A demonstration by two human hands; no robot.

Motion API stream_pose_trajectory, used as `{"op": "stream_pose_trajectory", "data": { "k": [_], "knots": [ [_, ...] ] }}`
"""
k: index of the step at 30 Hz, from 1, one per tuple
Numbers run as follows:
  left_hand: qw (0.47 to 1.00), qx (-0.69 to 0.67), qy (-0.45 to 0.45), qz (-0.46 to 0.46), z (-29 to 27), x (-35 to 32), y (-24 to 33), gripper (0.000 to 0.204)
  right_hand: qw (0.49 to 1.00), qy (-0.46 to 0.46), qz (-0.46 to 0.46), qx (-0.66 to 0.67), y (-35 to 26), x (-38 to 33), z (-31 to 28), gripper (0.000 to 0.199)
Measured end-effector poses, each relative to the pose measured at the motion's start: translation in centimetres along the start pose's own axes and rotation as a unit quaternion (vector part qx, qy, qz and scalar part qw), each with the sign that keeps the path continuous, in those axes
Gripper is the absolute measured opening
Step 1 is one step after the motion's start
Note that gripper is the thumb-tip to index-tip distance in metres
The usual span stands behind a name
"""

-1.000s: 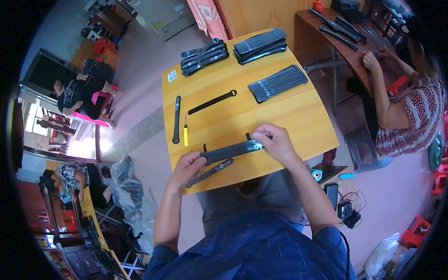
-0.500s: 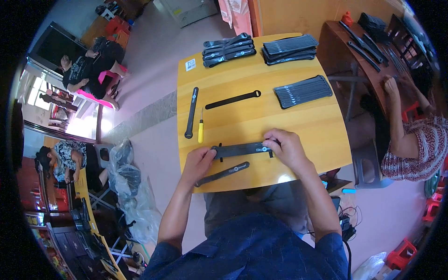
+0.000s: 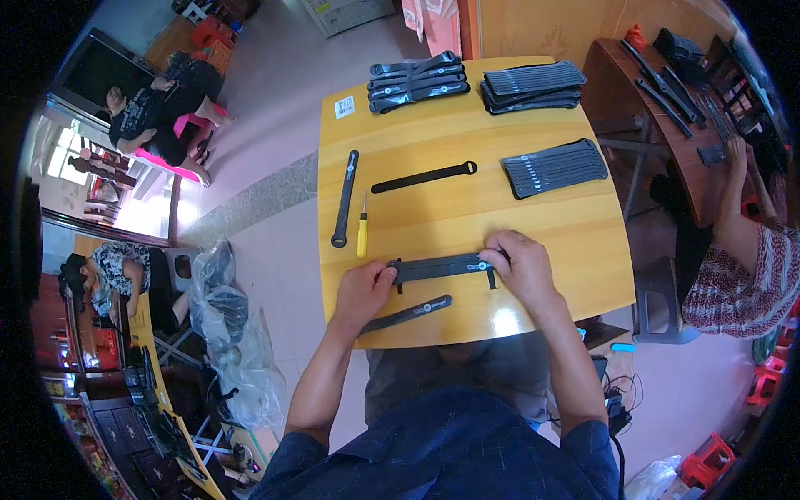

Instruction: Assembling metal and plastic components for straps or handles in a manufacturing setting.

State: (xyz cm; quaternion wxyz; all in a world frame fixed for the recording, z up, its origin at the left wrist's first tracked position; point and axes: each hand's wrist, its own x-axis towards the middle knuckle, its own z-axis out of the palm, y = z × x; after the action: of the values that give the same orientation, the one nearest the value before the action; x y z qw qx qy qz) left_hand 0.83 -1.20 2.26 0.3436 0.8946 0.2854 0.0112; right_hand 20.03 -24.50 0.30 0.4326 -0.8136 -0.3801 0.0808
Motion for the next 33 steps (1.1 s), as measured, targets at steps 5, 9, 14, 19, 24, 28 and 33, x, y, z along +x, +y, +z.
{"op": "stream_pose_trajectory", "data": {
  "k": [5,9,14,19,24,28,33],
  "knots": [
    [1.0,-0.001,0.01,0.009,0.2,0.3,-0.4,0.03,1.0,-0.011,0.014,-0.002,-0.2,0.0,0.0,0.02],
    [1.0,0.004,-0.002,0.007,0.2,0.4,-0.7,0.03,1.0,-0.014,0.013,-0.003,-0.2,0.0,0.0,0.02],
    [1.0,0.029,-0.007,0.001,0.4,0.5,-0.1,0.029,1.0,-0.004,-0.001,-0.021,0.5,-0.2,0.4,0.02],
    [0.997,0.078,0.014,-0.015,0.7,0.5,0.1,0.029,0.996,0.022,-0.012,-0.085,0.3,-0.7,1.1,0.018],
    [0.993,0.112,-0.007,-0.018,0.2,0.8,0.2,0.031,0.991,0.066,-0.033,-0.112,-0.3,-1.1,1.2,0.019],
    [0.991,0.131,-0.01,-0.023,-0.4,0.6,-0.1,0.033,0.983,0.062,-0.06,-0.162,-0.1,-0.9,0.9,0.023],
    [0.995,0.075,0.065,-0.017,-0.8,0.3,1.5,0.02,0.98,0.094,-0.065,-0.163,0.7,-1.2,0.8,0.027]
  ]
}}
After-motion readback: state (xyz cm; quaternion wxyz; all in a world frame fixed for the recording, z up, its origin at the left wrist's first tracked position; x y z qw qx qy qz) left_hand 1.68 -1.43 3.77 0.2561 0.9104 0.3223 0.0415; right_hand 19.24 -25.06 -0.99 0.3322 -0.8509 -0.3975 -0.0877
